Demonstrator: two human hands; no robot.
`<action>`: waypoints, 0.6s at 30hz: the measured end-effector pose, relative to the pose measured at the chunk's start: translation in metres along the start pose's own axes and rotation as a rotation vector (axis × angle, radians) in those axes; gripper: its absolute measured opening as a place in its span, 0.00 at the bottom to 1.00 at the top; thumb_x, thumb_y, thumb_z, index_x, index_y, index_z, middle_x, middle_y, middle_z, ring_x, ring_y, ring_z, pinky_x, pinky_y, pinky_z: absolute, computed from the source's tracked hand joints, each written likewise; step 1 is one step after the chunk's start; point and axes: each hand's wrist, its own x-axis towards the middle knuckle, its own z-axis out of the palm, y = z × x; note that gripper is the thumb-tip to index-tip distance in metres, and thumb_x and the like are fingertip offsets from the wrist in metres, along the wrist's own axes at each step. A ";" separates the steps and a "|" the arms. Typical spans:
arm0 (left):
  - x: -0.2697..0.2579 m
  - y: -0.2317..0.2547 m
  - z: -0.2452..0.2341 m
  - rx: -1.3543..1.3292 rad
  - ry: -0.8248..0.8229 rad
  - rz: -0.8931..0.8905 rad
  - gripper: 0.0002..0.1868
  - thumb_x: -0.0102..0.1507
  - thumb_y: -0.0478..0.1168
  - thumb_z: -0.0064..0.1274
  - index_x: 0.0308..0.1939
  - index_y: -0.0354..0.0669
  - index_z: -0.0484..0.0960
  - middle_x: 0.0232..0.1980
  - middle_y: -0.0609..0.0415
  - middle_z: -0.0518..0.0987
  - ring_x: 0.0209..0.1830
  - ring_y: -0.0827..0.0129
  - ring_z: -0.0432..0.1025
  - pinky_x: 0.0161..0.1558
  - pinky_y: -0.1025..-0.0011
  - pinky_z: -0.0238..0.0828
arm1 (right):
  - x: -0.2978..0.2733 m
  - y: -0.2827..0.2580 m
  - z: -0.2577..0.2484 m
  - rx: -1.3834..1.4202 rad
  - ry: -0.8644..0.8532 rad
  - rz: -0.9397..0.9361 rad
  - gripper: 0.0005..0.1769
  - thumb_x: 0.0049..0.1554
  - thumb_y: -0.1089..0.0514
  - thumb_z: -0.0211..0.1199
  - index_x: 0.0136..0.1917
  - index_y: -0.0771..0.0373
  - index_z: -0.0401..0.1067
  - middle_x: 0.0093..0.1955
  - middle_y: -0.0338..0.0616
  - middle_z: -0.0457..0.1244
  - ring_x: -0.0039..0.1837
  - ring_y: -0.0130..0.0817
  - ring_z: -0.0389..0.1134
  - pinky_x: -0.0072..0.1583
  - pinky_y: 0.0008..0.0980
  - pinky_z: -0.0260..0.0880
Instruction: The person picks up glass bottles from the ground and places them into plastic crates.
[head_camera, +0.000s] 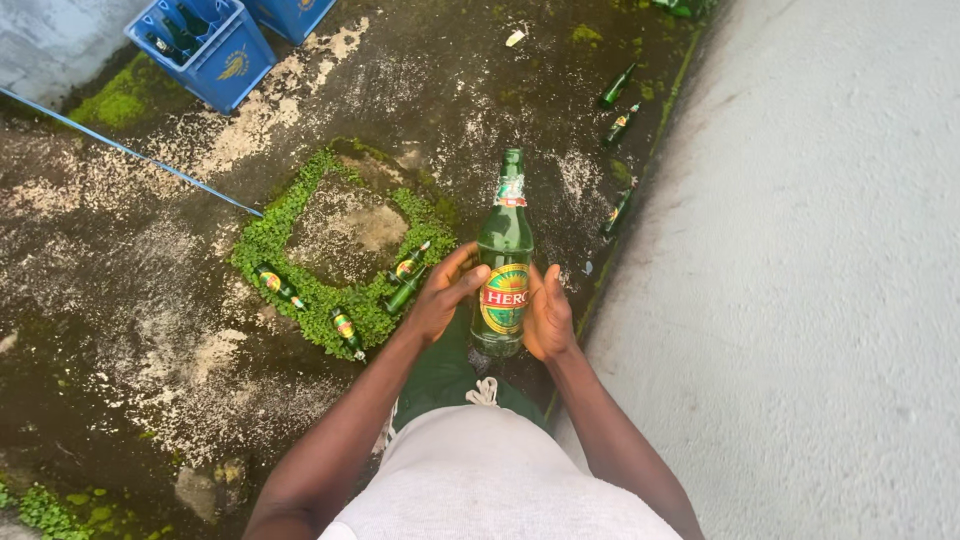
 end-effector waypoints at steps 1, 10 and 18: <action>0.006 0.002 -0.003 0.015 0.018 -0.026 0.35 0.66 0.54 0.53 0.72 0.39 0.69 0.61 0.50 0.78 0.59 0.68 0.72 0.58 0.67 0.70 | 0.008 -0.001 -0.002 -0.016 -0.012 0.003 0.55 0.62 0.23 0.44 0.84 0.68 0.45 0.78 0.50 0.54 0.77 0.40 0.55 0.77 0.46 0.53; 0.101 0.026 -0.016 -0.099 -0.013 0.085 0.34 0.68 0.53 0.54 0.72 0.36 0.69 0.63 0.50 0.77 0.65 0.68 0.70 0.68 0.65 0.65 | 0.095 -0.050 -0.025 -0.099 -0.038 0.001 0.57 0.61 0.23 0.47 0.84 0.67 0.42 0.82 0.49 0.50 0.81 0.40 0.50 0.79 0.46 0.47; 0.174 0.070 -0.047 0.018 -0.030 0.137 0.31 0.68 0.53 0.52 0.69 0.36 0.73 0.62 0.50 0.79 0.63 0.67 0.72 0.67 0.65 0.67 | 0.177 -0.083 -0.023 -0.140 -0.098 -0.016 0.56 0.62 0.23 0.48 0.84 0.67 0.41 0.82 0.49 0.49 0.82 0.40 0.49 0.80 0.47 0.46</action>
